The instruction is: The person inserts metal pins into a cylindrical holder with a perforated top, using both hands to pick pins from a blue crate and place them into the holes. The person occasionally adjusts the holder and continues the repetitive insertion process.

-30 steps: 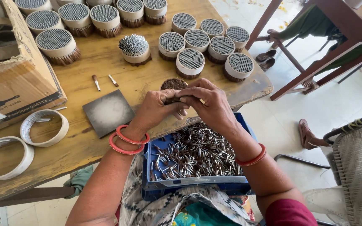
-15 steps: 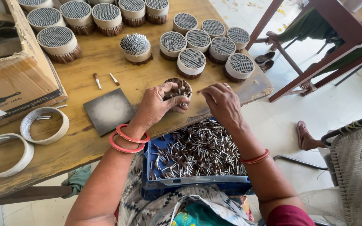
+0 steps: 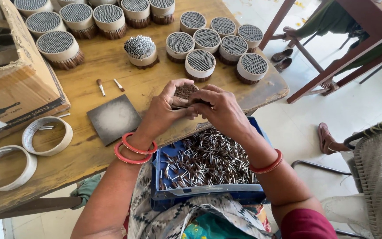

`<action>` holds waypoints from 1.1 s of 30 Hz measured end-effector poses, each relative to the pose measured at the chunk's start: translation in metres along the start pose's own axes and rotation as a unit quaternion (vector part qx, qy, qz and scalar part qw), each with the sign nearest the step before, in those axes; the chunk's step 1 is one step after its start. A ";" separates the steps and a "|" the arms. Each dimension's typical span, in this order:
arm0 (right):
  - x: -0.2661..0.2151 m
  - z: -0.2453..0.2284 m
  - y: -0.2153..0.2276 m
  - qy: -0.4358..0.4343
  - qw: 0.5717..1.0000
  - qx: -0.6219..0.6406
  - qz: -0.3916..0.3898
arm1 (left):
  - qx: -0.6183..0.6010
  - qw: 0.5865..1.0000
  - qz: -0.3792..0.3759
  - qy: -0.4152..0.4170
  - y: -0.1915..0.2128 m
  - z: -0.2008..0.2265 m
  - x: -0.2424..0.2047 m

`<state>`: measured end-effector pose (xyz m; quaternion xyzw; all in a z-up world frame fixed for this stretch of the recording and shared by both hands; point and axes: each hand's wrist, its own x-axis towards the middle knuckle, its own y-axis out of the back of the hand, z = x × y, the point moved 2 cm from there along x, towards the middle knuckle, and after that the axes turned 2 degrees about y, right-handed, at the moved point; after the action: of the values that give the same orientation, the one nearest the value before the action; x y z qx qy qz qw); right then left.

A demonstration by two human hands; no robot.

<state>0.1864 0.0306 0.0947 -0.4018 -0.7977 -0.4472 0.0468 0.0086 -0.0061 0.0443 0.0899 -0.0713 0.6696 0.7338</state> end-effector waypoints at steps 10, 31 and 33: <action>-0.013 0.049 0.032 -0.056 0.997 -0.027 0.039 | 0.036 0.996 -0.081 0.017 -0.007 -0.001 -0.002; -0.020 0.071 0.004 0.076 0.954 -0.240 -0.160 | 0.231 0.967 0.075 -0.071 0.007 -0.055 0.023; -0.016 0.061 0.009 0.064 0.963 -0.198 -0.169 | 0.251 0.961 0.079 -0.087 0.008 -0.061 0.023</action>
<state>0.2204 0.0691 0.0572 -0.2324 -0.7452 -0.6222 -0.0586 0.0013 0.0308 -0.0091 0.3229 0.0290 0.7112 0.6238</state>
